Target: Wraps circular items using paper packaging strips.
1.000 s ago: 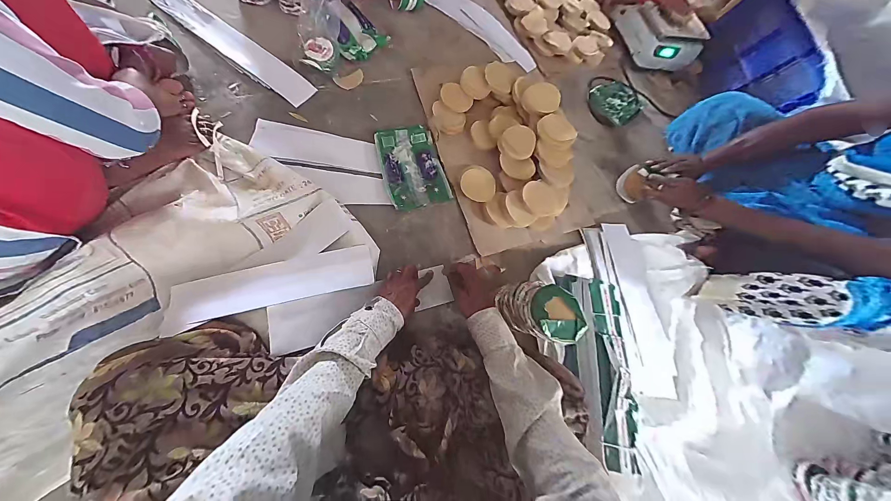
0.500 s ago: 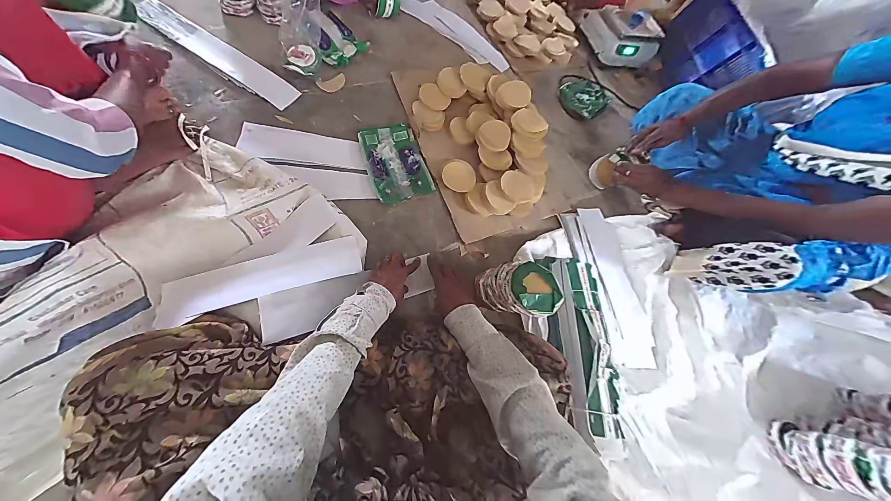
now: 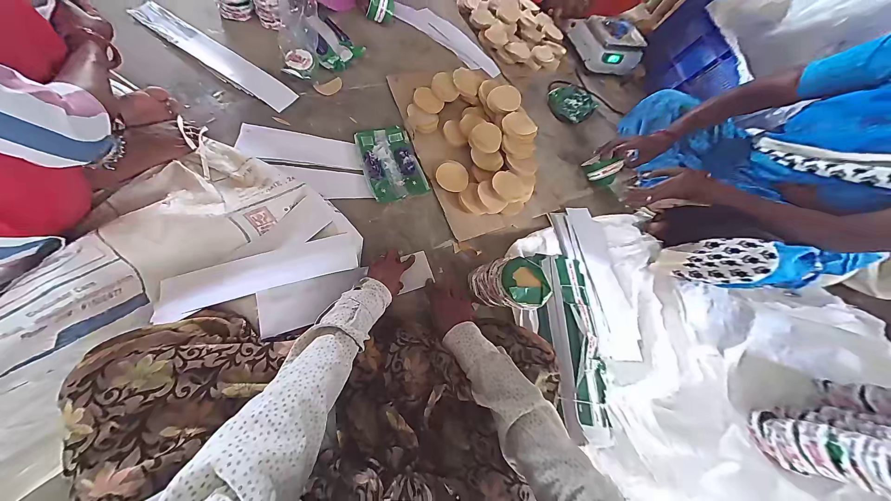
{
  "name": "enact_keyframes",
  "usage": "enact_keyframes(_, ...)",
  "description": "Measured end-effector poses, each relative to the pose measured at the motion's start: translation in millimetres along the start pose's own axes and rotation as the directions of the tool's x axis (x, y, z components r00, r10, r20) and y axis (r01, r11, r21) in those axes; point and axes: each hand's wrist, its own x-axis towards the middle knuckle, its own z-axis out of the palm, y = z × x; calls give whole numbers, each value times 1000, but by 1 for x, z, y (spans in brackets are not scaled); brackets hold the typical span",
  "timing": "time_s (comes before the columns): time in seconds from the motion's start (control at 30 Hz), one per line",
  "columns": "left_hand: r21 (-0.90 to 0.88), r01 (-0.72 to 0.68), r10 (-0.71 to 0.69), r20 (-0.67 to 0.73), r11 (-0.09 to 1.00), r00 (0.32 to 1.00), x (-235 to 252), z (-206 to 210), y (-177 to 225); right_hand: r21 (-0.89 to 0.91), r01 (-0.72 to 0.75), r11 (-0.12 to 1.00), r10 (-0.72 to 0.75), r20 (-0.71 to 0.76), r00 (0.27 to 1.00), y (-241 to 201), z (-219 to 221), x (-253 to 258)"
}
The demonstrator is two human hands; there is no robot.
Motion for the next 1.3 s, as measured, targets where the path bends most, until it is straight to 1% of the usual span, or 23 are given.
enact_keyframes(0.13,6,3,-4,19,1000,1000,0,-2,1,-51,52,997,-45,139,989,6,-7,-16)
enact_keyframes(0.2,-8,-12,12,4,1000,1000,1,0,-1,-84,44,996,-29,178,984,-1,-29,-19)
enact_keyframes(0.23,-16,-24,24,-8,1000,1000,1,1,-2,-75,28,997,-16,151,988,-6,-48,-17)
enact_keyframes(0.27,-18,-35,35,-11,999,999,2,1,-3,-31,10,999,-8,67,998,-8,-68,-9)
enact_keyframes(0.3,-10,-40,40,-10,999,999,4,3,-4,31,3,1000,-2,-54,999,-8,-88,6)
enact_keyframes(0.33,1,-34,34,-2,999,999,5,3,-5,101,8,995,11,-180,984,-5,-108,28)
enact_keyframes(0.4,-11,-31,31,12,999,999,4,2,-5,229,-10,973,97,-374,922,3,-148,83)
enact_keyframes(0.43,-28,-27,28,16,999,999,4,1,-5,284,-17,959,143,-431,891,10,-166,114)
enact_keyframes(0.47,-43,-25,26,21,999,999,4,0,-6,325,-32,945,182,-443,878,18,-182,141)
enact_keyframes(0.53,-67,-22,24,26,998,999,7,1,-8,353,-98,930,245,-400,883,30,-206,183)
enact_keyframes(0.6,-61,-17,20,49,998,999,8,1,-8,296,-125,947,229,-347,910,40,-214,217)
enact_keyframes(0.7,-58,-28,32,67,998,997,9,-2,-9,157,-169,973,204,-246,947,33,-228,229)
enact_keyframes(0.77,-43,-33,37,83,999,996,9,-2,-11,157,-166,974,199,-223,954,34,-229,238)
enact_keyframes(0.9,-47,-49,52,76,998,996,11,-2,-12,189,-187,964,230,-242,943,44,-230,256)
enact_keyframes(0.97,-58,-58,62,63,997,996,10,-1,-13,204,-212,956,259,-238,936,44,-230,258)
enact_keyframes(1.03,-60,-63,67,57,996,996,9,-1,-13,219,-198,955,248,-231,941,44,-231,253)
enact_keyframes(1.13,-56,-67,70,55,996,996,9,-1,-14,275,-82,958,169,-308,936,51,-226,245)
enact_keyframes(1.17,-55,-65,68,61,996,996,9,-1,-14,305,-57,951,162,-330,930,49,-223,231)
enact_keyframes(1.2,-62,-65,69,62,996,996,9,1,-14,364,-56,930,191,-349,918,43,-219,205)
enact_keyframes(1.23,-74,-71,75,55,995,996,11,1,-14,455,-32,890,234,-396,888,36,-212,174)
enact_keyframes(1.3,-100,-80,83,30,992,996,13,4,-15,613,92,785,342,-553,760,25,-174,127)
